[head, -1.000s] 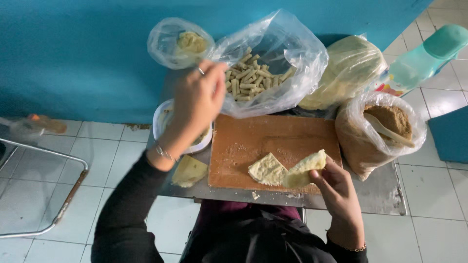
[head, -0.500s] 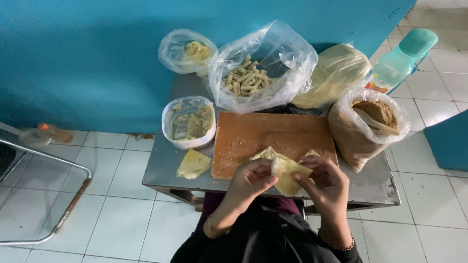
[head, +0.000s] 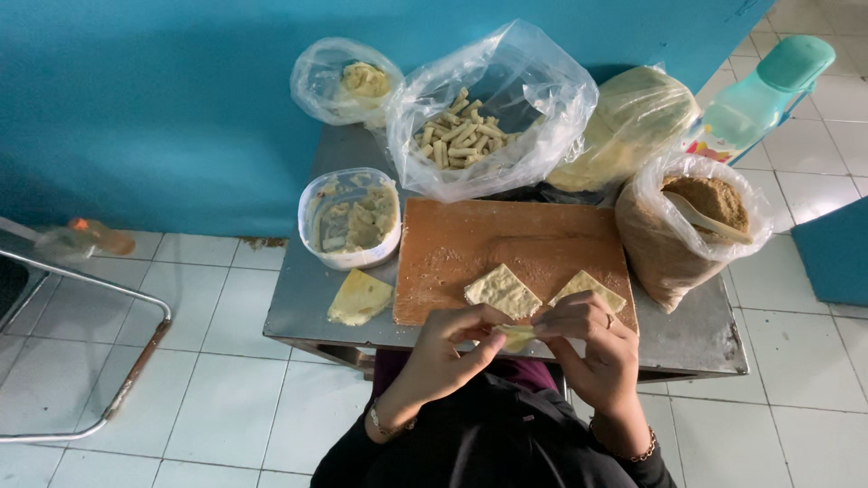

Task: The person pinches off pieces of dough, flattens and shapes them into triangular wrappers on a wooden board, and arranges the wrappers in rows. They then scoop brown filling from a bag with a spoon and place portions of filling onto the shaped wrappers.

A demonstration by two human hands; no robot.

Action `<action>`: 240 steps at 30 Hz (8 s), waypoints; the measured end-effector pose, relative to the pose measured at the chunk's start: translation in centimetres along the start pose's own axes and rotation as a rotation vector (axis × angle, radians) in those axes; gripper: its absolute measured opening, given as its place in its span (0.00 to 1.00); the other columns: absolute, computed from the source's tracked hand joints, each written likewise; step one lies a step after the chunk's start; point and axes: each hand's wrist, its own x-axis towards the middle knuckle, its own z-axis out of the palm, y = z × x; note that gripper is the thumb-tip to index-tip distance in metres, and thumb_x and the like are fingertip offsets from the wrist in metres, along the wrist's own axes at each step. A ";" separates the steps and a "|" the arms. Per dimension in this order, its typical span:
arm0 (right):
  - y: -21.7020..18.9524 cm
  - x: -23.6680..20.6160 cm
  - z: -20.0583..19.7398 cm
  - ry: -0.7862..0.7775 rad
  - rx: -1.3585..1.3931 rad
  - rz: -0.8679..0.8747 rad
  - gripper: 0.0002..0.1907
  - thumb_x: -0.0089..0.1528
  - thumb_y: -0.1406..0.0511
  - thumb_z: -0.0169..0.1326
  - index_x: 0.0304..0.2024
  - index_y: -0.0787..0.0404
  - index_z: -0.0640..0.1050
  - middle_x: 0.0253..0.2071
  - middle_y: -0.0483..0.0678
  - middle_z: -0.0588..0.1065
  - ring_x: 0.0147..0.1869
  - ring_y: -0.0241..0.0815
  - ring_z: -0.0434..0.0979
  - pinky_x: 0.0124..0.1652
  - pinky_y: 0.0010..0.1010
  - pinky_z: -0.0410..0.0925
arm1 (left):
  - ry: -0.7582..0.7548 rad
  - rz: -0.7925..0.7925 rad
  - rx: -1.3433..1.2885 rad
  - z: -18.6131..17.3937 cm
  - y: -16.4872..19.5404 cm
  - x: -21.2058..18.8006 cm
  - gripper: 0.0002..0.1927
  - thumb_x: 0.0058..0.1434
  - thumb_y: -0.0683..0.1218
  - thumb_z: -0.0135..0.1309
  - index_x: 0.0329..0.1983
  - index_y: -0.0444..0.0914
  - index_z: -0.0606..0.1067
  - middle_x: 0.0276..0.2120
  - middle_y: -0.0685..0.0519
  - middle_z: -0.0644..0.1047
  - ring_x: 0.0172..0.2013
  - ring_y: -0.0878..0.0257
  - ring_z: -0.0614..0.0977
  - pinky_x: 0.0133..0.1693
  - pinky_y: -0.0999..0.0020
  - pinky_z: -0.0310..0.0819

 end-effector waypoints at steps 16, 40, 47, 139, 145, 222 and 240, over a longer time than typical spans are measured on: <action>0.7 -1.4 0.6 0.112 -0.054 0.004 0.14 0.47 0.79 0.62 0.33 0.58 0.82 0.41 0.46 0.76 0.45 0.39 0.80 0.44 0.28 0.73 | 0.178 0.258 0.261 0.2 0.1 0.0 0.07 0.68 0.41 0.59 0.47 0.35 0.82 0.39 0.50 0.84 0.39 0.65 0.85 0.42 0.72 0.81; 0.1 -1.4 1.4 0.002 0.165 0.145 0.11 0.54 0.78 0.62 0.39 0.65 0.79 0.42 0.48 0.80 0.46 0.40 0.82 0.47 0.29 0.75 | 0.166 0.013 -0.124 1.2 -0.8 -0.2 0.05 0.63 0.34 0.61 0.39 0.30 0.75 0.42 0.48 0.81 0.43 0.65 0.85 0.48 0.69 0.84; -0.1 -1.6 1.2 -0.079 0.441 0.534 0.08 0.57 0.75 0.64 0.38 0.70 0.81 0.41 0.49 0.79 0.43 0.35 0.82 0.42 0.26 0.77 | 0.220 0.119 0.098 1.4 0.1 -0.1 0.05 0.63 0.36 0.62 0.37 0.30 0.76 0.41 0.48 0.82 0.42 0.64 0.87 0.44 0.72 0.86; -0.6 -0.8 0.6 -0.085 0.246 0.436 0.11 0.53 0.77 0.66 0.38 0.70 0.82 0.45 0.52 0.81 0.50 0.40 0.84 0.49 0.28 0.79 | 0.167 0.212 0.158 1.0 -1.5 0.8 0.08 0.62 0.39 0.66 0.41 0.34 0.78 0.45 0.52 0.78 0.42 0.67 0.84 0.42 0.74 0.82; -0.8 -0.8 0.6 -0.072 0.099 0.347 0.10 0.52 0.76 0.67 0.37 0.67 0.83 0.43 0.50 0.82 0.48 0.39 0.85 0.46 0.26 0.77 | 0.169 0.223 0.201 1.1 -1.3 0.5 0.10 0.58 0.38 0.67 0.41 0.33 0.79 0.44 0.51 0.78 0.39 0.69 0.82 0.37 0.77 0.80; 1.2 2.4 10.7 -0.300 -0.150 0.210 0.09 0.62 0.62 0.59 0.41 0.59 0.84 0.33 0.48 0.82 0.27 0.40 0.82 0.27 0.32 0.72 | 0.730 0.216 -0.362 -8.4 0.4 -1.5 0.06 0.63 0.32 0.49 0.34 0.34 0.67 0.39 0.48 0.75 0.42 0.65 0.75 0.50 0.69 0.72; 5.6 0.6 1.8 -0.436 -0.658 0.505 0.09 0.60 0.57 0.60 0.37 0.53 0.80 0.31 0.42 0.80 0.37 0.46 0.82 0.39 0.39 0.71 | 0.699 0.188 -0.352 -7.3 -0.7 -1.2 0.06 0.64 0.33 0.50 0.35 0.34 0.67 0.39 0.50 0.74 0.42 0.66 0.75 0.50 0.67 0.73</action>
